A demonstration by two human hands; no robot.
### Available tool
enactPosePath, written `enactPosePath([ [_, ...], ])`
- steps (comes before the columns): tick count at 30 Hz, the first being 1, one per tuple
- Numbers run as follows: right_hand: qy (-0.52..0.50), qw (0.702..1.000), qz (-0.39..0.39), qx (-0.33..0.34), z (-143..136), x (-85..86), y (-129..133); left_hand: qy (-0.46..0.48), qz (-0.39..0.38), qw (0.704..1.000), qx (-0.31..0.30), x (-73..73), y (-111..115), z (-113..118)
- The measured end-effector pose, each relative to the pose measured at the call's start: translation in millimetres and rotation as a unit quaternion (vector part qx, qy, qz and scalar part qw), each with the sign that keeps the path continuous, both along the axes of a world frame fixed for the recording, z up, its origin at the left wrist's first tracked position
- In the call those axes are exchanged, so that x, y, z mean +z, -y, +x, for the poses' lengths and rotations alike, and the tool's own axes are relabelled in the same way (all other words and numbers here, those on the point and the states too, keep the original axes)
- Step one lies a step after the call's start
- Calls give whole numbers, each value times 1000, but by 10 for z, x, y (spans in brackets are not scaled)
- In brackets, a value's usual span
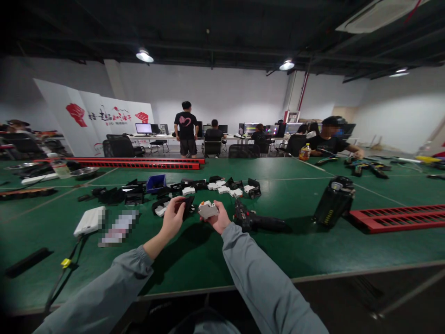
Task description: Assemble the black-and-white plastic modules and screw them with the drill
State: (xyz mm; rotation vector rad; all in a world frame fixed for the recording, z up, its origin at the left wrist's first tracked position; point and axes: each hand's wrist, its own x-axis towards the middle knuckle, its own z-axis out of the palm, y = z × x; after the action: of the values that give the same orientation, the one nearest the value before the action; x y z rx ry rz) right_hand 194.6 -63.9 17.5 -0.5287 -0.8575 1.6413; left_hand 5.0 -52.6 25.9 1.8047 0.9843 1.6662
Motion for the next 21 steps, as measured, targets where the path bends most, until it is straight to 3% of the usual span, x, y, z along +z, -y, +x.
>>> enactPosePath([
  [5,-68,994,-28,83,114,152,100,0,-21,999,25,-18,-75,-59],
  [12,19,987,-1,162,148,160,121,-55,8,998,1,-44,-7,9],
  [21,84,957,39,276,135,91,166,-81,48,996,13,-41,0,11],
])
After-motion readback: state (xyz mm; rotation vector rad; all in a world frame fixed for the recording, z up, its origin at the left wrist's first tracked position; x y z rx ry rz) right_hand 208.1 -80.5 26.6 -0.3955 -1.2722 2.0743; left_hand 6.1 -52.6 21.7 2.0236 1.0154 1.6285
